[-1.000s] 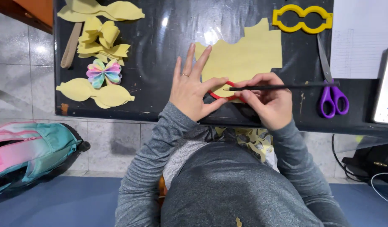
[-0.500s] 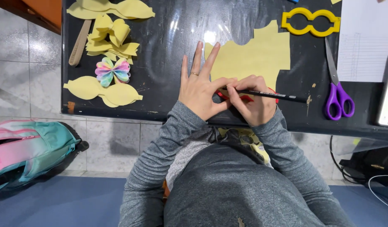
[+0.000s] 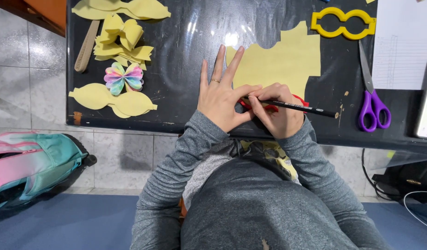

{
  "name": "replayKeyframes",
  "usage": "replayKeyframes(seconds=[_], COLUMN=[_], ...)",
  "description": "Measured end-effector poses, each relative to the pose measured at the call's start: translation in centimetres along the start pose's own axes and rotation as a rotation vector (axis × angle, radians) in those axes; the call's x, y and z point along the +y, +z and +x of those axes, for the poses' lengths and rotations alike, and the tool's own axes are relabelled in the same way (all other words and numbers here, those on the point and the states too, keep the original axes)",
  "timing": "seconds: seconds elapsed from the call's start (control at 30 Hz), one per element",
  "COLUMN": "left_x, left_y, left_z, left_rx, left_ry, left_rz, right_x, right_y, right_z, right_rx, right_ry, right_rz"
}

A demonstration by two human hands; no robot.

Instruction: Tracing bow templates onto a leather sheet with a pencil and then cutting out the shapes using scissors.

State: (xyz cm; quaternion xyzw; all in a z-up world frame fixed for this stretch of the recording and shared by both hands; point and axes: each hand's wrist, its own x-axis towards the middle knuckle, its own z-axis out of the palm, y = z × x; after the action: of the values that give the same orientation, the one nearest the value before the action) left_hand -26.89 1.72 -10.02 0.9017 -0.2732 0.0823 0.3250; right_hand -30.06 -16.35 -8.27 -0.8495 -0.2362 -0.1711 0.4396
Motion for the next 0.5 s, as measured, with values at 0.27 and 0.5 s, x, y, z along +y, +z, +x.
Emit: replayKeyframes(seconds=[0.27, 0.5], left_x=[-0.2, -0.1], left_y=[0.1, -0.2], left_z=[0.1, 0.1], left_rx=[-0.009, -0.015], left_ry=[0.011, 0.01], left_rz=[0.003, -0.011], right_x=[0.1, 0.6], right_y=[-0.4, -1.3], right_z=[0.0, -0.4], right_rx=[-0.054, -0.025], right_ry=[0.167, 0.261], right_rz=[0.122, 0.064])
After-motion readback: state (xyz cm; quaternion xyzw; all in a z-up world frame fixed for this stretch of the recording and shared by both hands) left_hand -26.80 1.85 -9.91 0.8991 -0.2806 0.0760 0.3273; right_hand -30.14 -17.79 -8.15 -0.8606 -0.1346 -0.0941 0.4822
